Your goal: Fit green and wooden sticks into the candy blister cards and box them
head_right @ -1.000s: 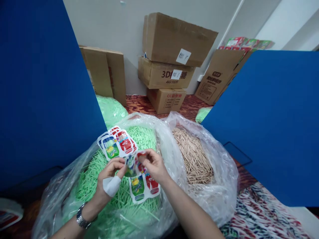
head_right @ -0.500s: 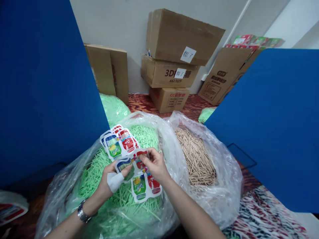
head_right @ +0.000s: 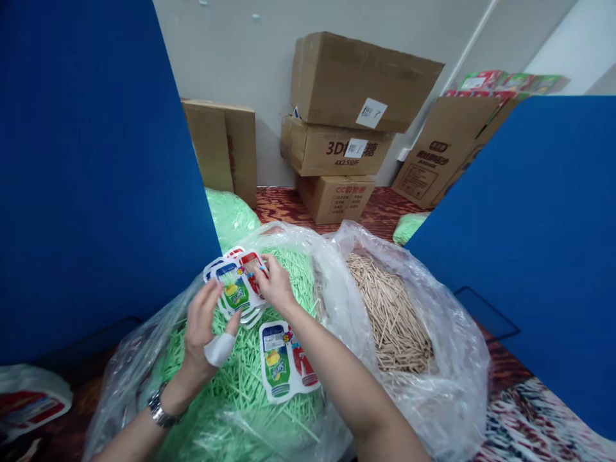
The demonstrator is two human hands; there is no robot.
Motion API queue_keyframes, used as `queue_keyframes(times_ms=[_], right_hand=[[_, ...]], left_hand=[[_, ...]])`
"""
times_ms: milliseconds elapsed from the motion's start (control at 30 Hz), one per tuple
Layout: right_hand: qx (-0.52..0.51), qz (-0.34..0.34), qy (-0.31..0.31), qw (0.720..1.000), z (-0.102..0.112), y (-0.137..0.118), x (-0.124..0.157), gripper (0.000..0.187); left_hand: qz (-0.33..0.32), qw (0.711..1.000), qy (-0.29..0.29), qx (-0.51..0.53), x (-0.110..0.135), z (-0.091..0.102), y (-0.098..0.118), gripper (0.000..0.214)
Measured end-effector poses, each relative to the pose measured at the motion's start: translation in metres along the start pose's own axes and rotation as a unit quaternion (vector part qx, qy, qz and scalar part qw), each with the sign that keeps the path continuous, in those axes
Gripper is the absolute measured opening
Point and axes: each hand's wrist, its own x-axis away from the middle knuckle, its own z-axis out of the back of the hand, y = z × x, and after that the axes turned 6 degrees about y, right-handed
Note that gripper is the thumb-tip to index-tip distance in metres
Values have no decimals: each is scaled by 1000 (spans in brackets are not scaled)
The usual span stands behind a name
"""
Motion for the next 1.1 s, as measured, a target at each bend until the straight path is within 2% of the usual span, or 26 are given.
queue_keyframes(times_ms=[67, 133, 167, 233, 300, 367, 433, 500, 667, 833, 967, 1033, 1100], right_hand=[[99, 43, 26, 994, -5, -1, -8, 43], [143, 81, 34, 986, 5, 2, -2, 49], [152, 99, 23, 983, 16, 5, 6, 48], [181, 126, -39, 975, 46, 14, 27, 38], [253, 119, -133, 951, 78, 27, 52, 28], [331, 95, -193, 919, 103, 40, 73, 31], [379, 80, -219, 895, 115, 51, 86, 40], [402, 69, -216, 887, 116, 56, 90, 41], [408, 58, -196, 890, 105, 53, 83, 20], [453, 91, -202, 863, 103, 53, 83, 26], [463, 77, -185, 863, 108, 45, 84, 28], [439, 62, -151, 884, 114, 31, 84, 27], [335, 43, -109, 935, 120, 12, 86, 25]], left_hand=[[-108, 986, -114, -58, 4, -1, -6, 43], [-145, 964, -198, -107, 10, -4, -12, 31], [-148, 956, -218, -129, 14, -5, -15, 29], [-149, 948, -231, -160, 19, -7, -20, 29], [-156, 945, -233, -169, 21, -9, -22, 29], [-165, 944, -230, -167, 19, -10, -23, 29], [-177, 945, -223, -159, 17, -13, -23, 29], [-189, 946, -216, -151, 15, -16, -23, 28], [-186, 948, -216, -138, 12, -15, -22, 26], [-149, 970, -188, -45, 14, -8, -8, 26], [-110, 973, -199, 31, 21, -12, 5, 32], [-76, 972, -217, 46, 25, -14, 10, 41], [-16, 968, -244, 57, 28, -16, 15, 57]])
